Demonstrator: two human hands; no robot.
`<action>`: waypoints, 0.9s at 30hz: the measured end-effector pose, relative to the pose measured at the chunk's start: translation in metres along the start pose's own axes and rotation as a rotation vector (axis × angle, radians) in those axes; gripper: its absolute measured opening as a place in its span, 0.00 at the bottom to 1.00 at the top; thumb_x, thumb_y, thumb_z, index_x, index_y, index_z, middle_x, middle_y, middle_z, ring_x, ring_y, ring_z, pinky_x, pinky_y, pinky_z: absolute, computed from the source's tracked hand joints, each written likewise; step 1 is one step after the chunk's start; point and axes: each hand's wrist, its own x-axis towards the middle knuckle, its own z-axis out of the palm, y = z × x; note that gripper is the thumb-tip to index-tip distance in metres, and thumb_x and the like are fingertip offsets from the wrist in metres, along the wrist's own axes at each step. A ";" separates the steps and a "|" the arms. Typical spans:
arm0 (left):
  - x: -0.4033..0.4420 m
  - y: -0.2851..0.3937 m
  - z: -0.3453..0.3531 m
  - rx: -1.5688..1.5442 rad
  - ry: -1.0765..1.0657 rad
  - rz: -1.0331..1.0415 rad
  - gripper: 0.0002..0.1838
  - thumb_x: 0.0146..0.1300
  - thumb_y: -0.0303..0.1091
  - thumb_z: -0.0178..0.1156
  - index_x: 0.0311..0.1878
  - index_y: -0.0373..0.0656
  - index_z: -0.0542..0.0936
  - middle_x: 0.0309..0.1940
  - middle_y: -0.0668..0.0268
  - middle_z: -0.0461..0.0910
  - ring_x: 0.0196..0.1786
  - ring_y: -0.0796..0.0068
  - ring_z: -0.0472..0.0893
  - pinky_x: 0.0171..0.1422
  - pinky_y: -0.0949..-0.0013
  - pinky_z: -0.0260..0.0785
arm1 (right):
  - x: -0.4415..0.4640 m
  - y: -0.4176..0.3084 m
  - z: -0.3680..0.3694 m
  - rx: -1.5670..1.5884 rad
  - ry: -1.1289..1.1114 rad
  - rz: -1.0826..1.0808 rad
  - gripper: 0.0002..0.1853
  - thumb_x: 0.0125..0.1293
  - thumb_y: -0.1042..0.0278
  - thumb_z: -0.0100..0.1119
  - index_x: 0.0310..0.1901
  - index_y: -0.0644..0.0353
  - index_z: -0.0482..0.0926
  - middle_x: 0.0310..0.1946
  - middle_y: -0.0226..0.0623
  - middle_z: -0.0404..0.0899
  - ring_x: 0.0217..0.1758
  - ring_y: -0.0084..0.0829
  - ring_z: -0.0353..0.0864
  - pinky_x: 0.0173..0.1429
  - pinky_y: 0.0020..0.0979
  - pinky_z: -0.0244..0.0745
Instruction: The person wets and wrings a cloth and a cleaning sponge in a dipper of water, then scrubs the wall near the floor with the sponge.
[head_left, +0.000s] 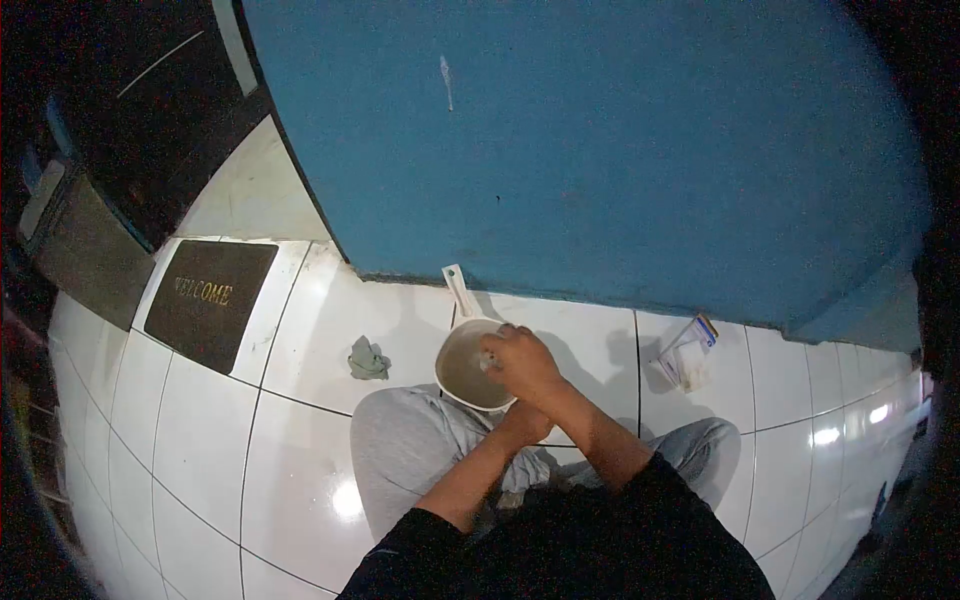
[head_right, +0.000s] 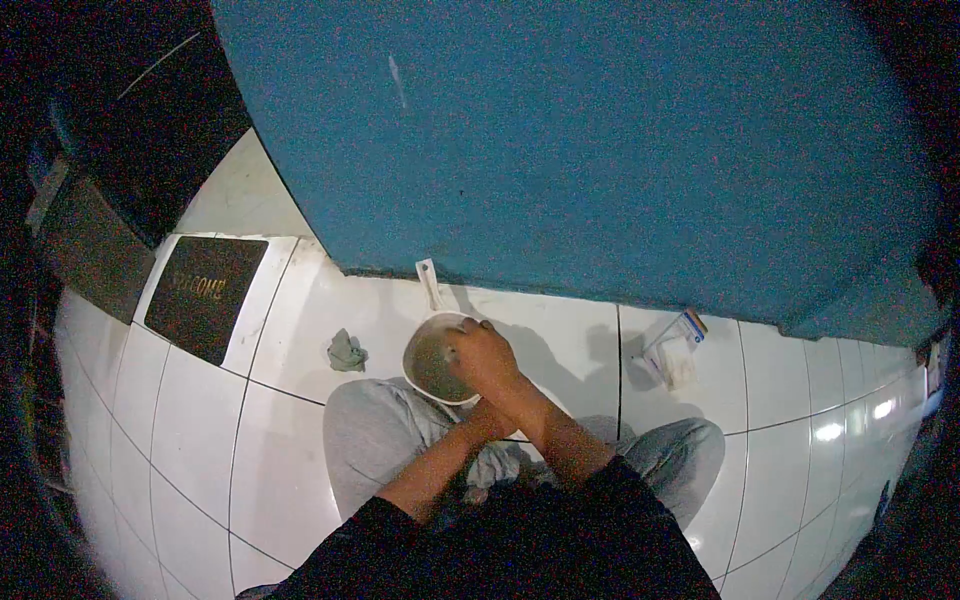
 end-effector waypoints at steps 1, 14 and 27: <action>0.000 0.001 -0.001 0.019 0.008 -0.005 0.12 0.55 0.33 0.47 0.40 0.39 0.73 0.38 0.50 0.74 0.44 0.50 0.72 0.47 0.54 0.64 | -0.002 0.003 0.002 0.058 -0.022 0.005 0.15 0.42 0.68 0.62 0.36 0.56 0.74 0.39 0.43 0.72 0.44 0.44 0.71 0.46 0.37 0.69; 0.013 0.018 -0.019 0.226 -0.384 -0.094 0.07 0.52 0.32 0.49 0.32 0.43 0.74 0.32 0.59 0.75 0.38 0.58 0.75 0.39 0.57 0.68 | -0.076 0.189 0.010 -0.005 0.383 0.245 0.12 0.44 0.62 0.59 0.31 0.56 0.73 0.28 0.38 0.74 0.34 0.41 0.73 0.37 0.38 0.69; 0.020 0.039 -0.015 0.076 -0.289 -0.104 0.08 0.55 0.33 0.48 0.33 0.42 0.74 0.31 0.57 0.74 0.35 0.54 0.75 0.39 0.56 0.68 | -0.095 0.183 0.032 0.231 0.186 0.637 0.08 0.48 0.73 0.57 0.32 0.62 0.76 0.38 0.43 0.70 0.39 0.42 0.75 0.42 0.37 0.70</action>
